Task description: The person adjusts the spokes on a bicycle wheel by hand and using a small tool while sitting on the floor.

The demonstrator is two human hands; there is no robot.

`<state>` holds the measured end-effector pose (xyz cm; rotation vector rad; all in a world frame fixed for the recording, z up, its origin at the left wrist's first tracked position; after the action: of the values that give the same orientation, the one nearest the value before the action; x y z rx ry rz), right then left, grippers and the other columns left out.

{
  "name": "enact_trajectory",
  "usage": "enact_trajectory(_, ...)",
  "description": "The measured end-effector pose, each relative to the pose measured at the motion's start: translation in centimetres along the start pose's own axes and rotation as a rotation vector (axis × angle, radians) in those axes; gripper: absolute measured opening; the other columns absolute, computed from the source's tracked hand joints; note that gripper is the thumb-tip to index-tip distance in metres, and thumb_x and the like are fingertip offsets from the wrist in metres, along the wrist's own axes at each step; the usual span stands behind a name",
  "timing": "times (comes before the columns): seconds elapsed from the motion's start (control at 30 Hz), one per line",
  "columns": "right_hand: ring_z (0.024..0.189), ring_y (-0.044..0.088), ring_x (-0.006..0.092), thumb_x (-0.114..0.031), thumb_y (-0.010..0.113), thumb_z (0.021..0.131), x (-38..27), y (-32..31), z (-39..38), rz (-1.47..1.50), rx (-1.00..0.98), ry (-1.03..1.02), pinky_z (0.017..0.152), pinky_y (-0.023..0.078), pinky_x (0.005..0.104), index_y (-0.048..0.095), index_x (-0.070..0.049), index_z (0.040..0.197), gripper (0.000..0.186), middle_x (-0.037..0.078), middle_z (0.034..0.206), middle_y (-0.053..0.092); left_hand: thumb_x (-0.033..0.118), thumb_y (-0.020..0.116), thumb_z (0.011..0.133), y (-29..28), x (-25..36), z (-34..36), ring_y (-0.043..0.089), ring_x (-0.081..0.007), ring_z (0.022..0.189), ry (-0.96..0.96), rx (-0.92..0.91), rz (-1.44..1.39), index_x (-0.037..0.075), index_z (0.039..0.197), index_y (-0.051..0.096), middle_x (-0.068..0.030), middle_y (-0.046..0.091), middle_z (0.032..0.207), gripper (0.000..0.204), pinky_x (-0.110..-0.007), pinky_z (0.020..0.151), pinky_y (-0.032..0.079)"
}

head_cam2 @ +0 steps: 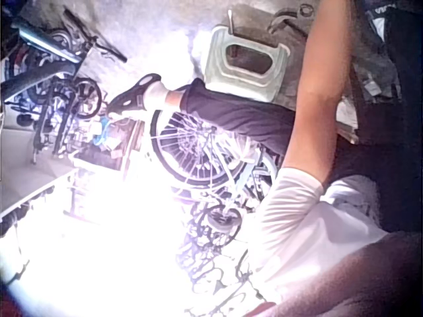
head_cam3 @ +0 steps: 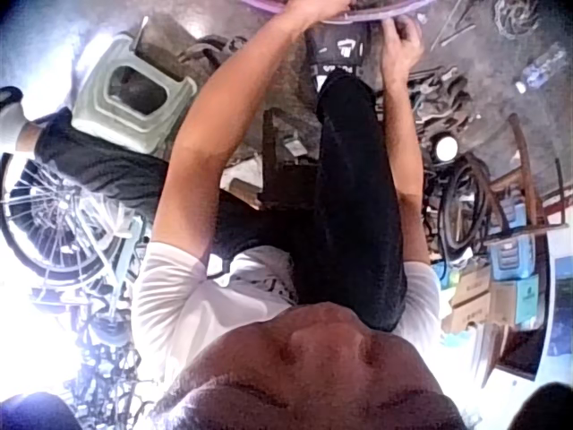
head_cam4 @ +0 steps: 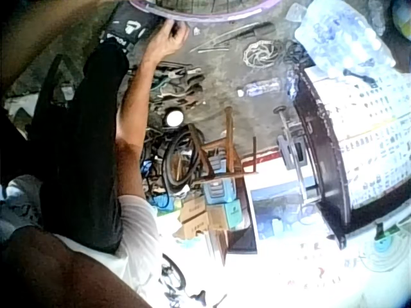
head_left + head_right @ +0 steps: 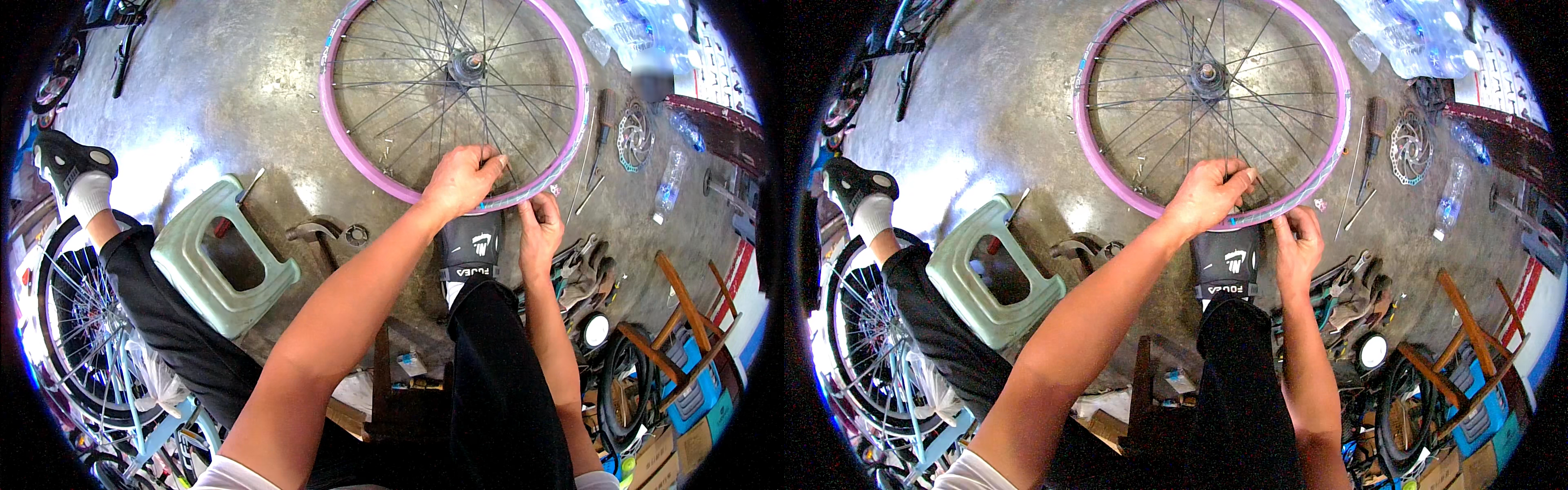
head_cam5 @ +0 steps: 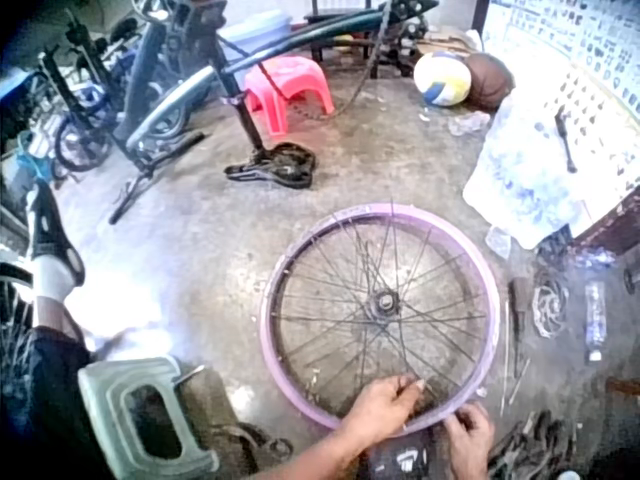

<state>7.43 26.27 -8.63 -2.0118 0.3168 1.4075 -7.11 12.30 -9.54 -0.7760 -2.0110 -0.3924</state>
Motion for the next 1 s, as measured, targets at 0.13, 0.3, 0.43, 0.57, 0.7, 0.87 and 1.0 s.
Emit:
enact_trajectory(0.13,0.085,0.058,0.0109,-0.004,0.075,0.091,0.19,-0.07,0.04,0.004,-0.011,0.004,0.078,0.049,0.0256,0.071,0.002,0.101,0.012,0.002,0.096,0.063,0.032,0.063,0.097,0.08,-0.35,0.04,0.073,-0.0351,0.083,0.009,0.018,0.026,-0.001,0.104,0.075,-0.022,0.073,0.087,0.036,-0.044,0.079,0.055)
enact_trajectory(0.3,0.084,0.057,0.0103,-0.003,0.076,0.091,0.05,-0.04,0.06,0.052,-0.02,0.009,0.077,0.049,0.0246,0.071,0.002,0.102,0.013,0.002,0.096,0.064,0.028,0.063,0.1,0.07,-0.3,-0.03,0.066,-0.0195,0.076,-0.014,-0.009,-0.014,-0.002,0.105,0.073,-0.0106,0.073,0.087,0.032,-0.034,0.071,0.054)
enact_trajectory(0.43,0.084,0.057,0.0101,-0.003,0.076,0.091,0.39,0.04,0.08,0.055,-0.003,0.007,0.077,0.049,0.0242,0.071,0.002,0.102,0.013,0.001,0.096,0.064,0.023,0.062,0.103,0.29,0.06,-0.41,0.059,-0.0098,0.071,-0.069,-0.048,-0.198,-0.002,0.105,0.072,-0.003,0.071,0.088,0.027,-0.027,0.066,0.051)
enact_trajectory(0.57,0.084,0.057,0.0099,-0.003,0.076,0.091,0.66,0.06,0.03,0.074,0.002,0.028,0.076,0.049,0.0241,0.071,0.002,0.102,0.013,0.001,0.095,0.063,0.021,0.062,0.104,0.34,0.24,-0.67,0.058,-0.0086,0.07,-0.09,-0.052,-0.267,-0.001,0.106,0.072,-0.0016,0.07,0.088,0.025,-0.025,0.066,0.05)
enact_trajectory(0.7,0.084,0.058,0.0096,-0.003,0.076,0.091,0.34,0.0,0.14,0.073,-0.018,0.032,0.076,0.048,0.0243,0.071,0.002,0.101,0.012,0.001,0.095,0.062,0.021,0.062,0.104,0.34,-0.02,-0.5,0.057,-0.0079,0.07,-0.076,-0.05,-0.255,0.0,0.105,0.071,-0.0009,0.07,0.086,0.024,-0.025,0.066,0.05)
enact_trajectory(0.87,0.085,0.057,0.0091,-0.003,0.075,0.093,0.3,0.11,0.06,0.094,-0.026,0.068,0.076,0.048,0.0239,0.07,0.002,0.101,0.011,0.001,0.096,0.062,0.022,0.062,0.104,0.56,-0.09,-0.55,0.055,-0.0067,0.069,-0.096,-0.031,-0.282,0.001,0.102,0.071,0.0007,0.068,0.084,0.022,-0.025,0.063,0.048)
enact_trajectory(1.0,0.084,0.056,0.0087,-0.003,0.074,0.093,0.77,0.02,0.04,0.089,-0.029,0.058,0.075,0.047,0.0236,0.07,0.002,0.102,0.011,0.001,0.096,0.062,0.022,0.063,0.104,0.67,-0.07,-0.57,0.054,-0.0063,0.068,-0.084,-0.02,-0.265,0.002,0.101,0.07,0.0012,0.067,0.083,0.021,-0.025,0.063,0.047)
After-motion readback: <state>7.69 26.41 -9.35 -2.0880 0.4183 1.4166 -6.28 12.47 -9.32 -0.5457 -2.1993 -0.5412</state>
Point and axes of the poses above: each hand's wrist, its own z-axis towards the middle knuckle, its own y-axis out of the palm, x = y × z, the point moved 2 cm from there along z, towards the middle knuckle
